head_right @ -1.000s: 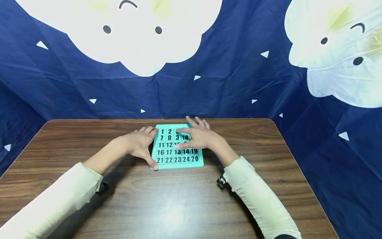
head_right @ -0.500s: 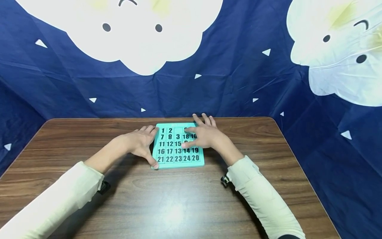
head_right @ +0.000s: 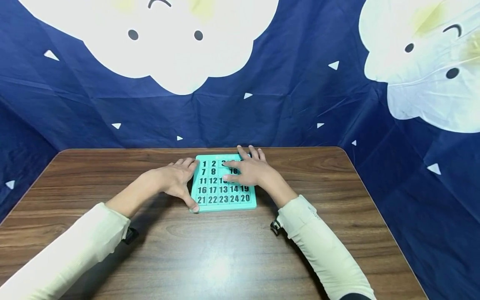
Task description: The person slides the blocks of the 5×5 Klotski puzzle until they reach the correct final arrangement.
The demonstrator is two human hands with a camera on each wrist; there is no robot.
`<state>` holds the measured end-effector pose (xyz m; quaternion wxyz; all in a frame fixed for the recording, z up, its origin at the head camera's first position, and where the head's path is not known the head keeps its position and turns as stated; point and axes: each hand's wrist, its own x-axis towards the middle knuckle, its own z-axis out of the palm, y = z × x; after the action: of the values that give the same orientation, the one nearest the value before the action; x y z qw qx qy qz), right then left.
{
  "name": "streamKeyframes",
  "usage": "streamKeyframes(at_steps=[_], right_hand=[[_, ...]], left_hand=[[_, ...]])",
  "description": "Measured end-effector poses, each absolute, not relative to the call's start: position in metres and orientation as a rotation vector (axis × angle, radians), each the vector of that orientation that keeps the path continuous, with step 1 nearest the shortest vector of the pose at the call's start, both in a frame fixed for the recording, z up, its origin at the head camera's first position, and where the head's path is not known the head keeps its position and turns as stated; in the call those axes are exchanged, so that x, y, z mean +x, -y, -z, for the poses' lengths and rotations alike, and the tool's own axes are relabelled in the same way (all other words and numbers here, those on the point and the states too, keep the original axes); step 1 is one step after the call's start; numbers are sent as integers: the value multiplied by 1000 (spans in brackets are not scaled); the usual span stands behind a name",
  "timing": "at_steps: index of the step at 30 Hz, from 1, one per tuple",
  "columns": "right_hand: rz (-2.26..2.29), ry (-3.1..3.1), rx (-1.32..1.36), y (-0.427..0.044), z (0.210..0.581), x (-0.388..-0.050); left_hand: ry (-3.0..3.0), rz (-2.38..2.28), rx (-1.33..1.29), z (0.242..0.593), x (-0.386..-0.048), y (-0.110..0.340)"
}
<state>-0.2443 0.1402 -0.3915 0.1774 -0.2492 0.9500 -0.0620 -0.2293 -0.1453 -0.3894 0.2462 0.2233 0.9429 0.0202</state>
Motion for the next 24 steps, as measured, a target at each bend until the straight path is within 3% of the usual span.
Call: streamKeyframes(at_steps=[24], right_hand=[[342,-2645,-828,-180,386,-192]], left_hand=[[-2559,-50,609,390,-231,146]])
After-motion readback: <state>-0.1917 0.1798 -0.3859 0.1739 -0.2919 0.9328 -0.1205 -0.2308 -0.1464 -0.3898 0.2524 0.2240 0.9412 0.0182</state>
